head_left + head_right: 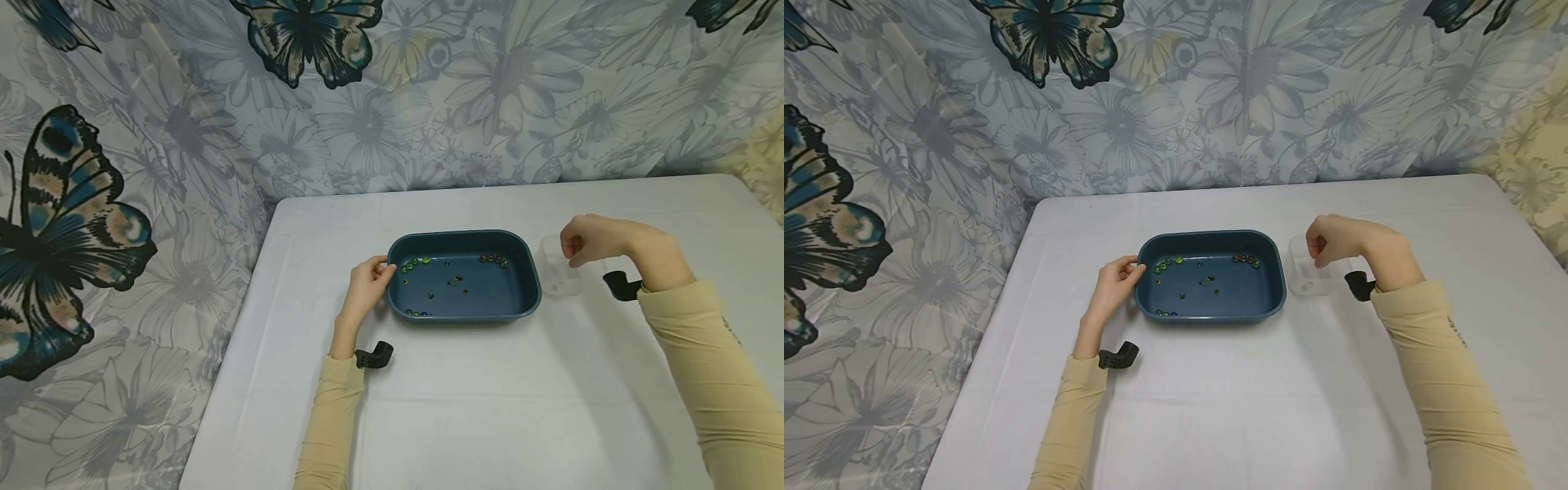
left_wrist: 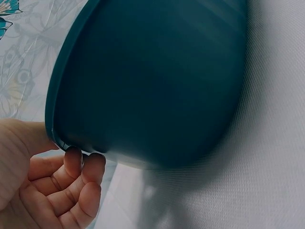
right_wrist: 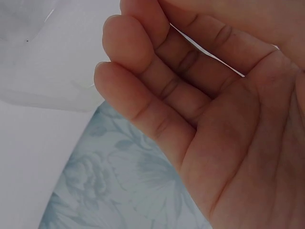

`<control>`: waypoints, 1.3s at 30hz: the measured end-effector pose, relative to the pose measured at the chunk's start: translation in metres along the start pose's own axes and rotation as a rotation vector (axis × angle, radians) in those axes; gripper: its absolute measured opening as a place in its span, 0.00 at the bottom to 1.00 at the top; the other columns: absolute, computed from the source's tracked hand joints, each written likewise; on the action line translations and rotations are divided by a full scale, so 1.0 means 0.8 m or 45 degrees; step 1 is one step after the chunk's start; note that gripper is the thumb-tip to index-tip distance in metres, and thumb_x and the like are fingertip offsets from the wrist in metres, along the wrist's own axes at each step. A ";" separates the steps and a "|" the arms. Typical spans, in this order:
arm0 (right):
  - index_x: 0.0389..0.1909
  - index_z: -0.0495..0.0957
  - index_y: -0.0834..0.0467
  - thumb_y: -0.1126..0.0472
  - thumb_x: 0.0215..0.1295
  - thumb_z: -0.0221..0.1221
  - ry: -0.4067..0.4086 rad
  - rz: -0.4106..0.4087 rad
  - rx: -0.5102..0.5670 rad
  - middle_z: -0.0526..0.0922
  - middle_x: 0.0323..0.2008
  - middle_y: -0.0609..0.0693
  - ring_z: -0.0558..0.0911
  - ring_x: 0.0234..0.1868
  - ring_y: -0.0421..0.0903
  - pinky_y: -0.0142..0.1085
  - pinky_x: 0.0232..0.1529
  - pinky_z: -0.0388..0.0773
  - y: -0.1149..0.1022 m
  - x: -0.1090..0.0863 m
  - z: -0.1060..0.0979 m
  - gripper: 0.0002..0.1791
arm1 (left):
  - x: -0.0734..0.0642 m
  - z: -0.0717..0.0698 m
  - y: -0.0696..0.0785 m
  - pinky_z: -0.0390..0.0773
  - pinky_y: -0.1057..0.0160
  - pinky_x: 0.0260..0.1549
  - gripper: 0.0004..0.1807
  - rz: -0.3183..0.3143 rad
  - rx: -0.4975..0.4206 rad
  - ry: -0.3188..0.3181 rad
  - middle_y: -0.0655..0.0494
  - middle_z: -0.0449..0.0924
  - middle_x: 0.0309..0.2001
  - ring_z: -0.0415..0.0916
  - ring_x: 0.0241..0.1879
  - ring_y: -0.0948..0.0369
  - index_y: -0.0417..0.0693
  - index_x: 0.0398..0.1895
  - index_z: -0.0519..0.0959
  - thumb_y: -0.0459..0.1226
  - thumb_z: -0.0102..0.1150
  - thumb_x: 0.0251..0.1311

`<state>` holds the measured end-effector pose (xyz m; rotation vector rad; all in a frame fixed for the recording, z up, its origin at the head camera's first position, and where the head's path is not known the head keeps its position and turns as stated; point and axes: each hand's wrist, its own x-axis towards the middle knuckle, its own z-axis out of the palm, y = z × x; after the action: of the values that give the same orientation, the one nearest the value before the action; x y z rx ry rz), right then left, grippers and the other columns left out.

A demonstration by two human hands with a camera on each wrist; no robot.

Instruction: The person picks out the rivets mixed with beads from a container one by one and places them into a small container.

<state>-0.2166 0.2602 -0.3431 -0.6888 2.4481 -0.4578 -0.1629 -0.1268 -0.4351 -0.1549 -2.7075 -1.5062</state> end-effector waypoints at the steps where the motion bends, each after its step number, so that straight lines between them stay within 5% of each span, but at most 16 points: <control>1: 0.22 0.74 0.61 0.72 0.49 0.62 0.000 0.000 0.000 0.72 0.20 0.48 0.69 0.24 0.44 0.35 0.26 0.69 0.000 0.000 0.000 0.07 | 0.000 0.000 0.000 0.67 0.68 0.21 0.17 0.000 0.001 0.000 0.52 0.72 0.24 0.65 0.19 0.63 0.31 0.49 0.76 0.36 0.55 0.64; 39: 0.22 0.75 0.60 0.71 0.54 0.61 0.051 -0.062 -0.057 0.72 0.19 0.48 0.69 0.22 0.43 0.35 0.26 0.68 -0.031 0.014 -0.007 0.07 | 0.001 0.000 0.000 0.66 0.69 0.21 0.16 -0.015 -0.001 -0.002 0.52 0.71 0.24 0.65 0.20 0.63 0.32 0.49 0.76 0.36 0.55 0.64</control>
<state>-0.2191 0.2348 -0.3324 -0.7663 2.4907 -0.4410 -0.1637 -0.1269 -0.4351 -0.1401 -2.7142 -1.5108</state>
